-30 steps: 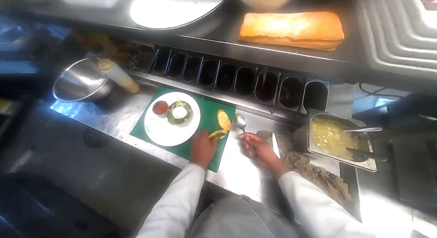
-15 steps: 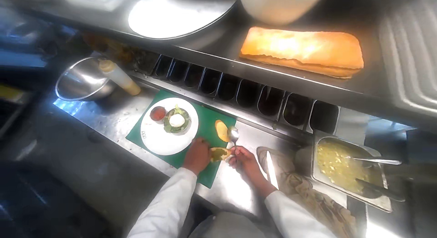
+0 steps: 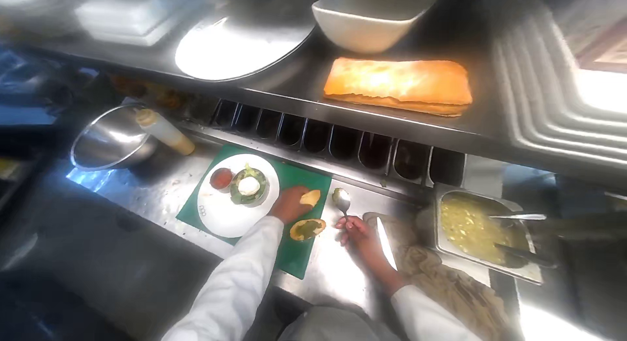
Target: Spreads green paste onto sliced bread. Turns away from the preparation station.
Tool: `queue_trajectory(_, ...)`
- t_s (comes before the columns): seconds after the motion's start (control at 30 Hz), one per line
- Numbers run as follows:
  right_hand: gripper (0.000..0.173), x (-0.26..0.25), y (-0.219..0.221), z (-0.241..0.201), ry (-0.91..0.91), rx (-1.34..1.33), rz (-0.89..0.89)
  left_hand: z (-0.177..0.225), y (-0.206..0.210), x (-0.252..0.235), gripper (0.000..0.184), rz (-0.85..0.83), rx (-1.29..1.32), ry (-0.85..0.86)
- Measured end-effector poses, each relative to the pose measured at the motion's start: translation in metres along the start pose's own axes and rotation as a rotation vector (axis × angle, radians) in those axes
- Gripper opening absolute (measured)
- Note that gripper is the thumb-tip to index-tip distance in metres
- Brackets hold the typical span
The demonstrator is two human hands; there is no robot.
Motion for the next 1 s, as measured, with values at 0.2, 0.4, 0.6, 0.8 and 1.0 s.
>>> queue_trajectory(0.2, 0.03, 0.037, 0.002, -0.036, -0.154, 0.343, 0.071, 0.026, 0.048, 0.053, 0.041, 0.138, 1.456, -0.149)
queue_trajectory(0.4, 0.032, 0.073, 0.005, -0.052, -0.384, 0.713, 0.342, 0.058, 0.072, 0.079, 0.039, 0.142, 1.634, -0.206)
queue_trajectory(0.6, 0.032, 0.12, 0.008, -0.053, -0.368, 1.157, 0.45, 0.058, 0.077, 0.093, 0.037, 0.24, 1.601, -0.219)
queue_trajectory(0.8, 0.035, 0.16, -0.011, -0.06, -0.088, 1.005, 0.391, 0.055, 0.08, 0.103, 0.038, 0.203, 1.632, -0.194)
queue_trajectory(1.0, 0.033, 0.163, 0.009, -0.075, -0.063, 1.151, 0.4, 0.077, 0.107, 0.121, 0.037, 0.166, 1.701, -0.253)
Point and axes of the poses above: each hand's wrist, its own x-axis away from the middle knuckle, its own y-axis out of the palm, z = x × y, the point moved 7 cm from there along -x, towards the middle knuckle, and after that the axes turned 7 degrees about y, right-handed, at the moved point
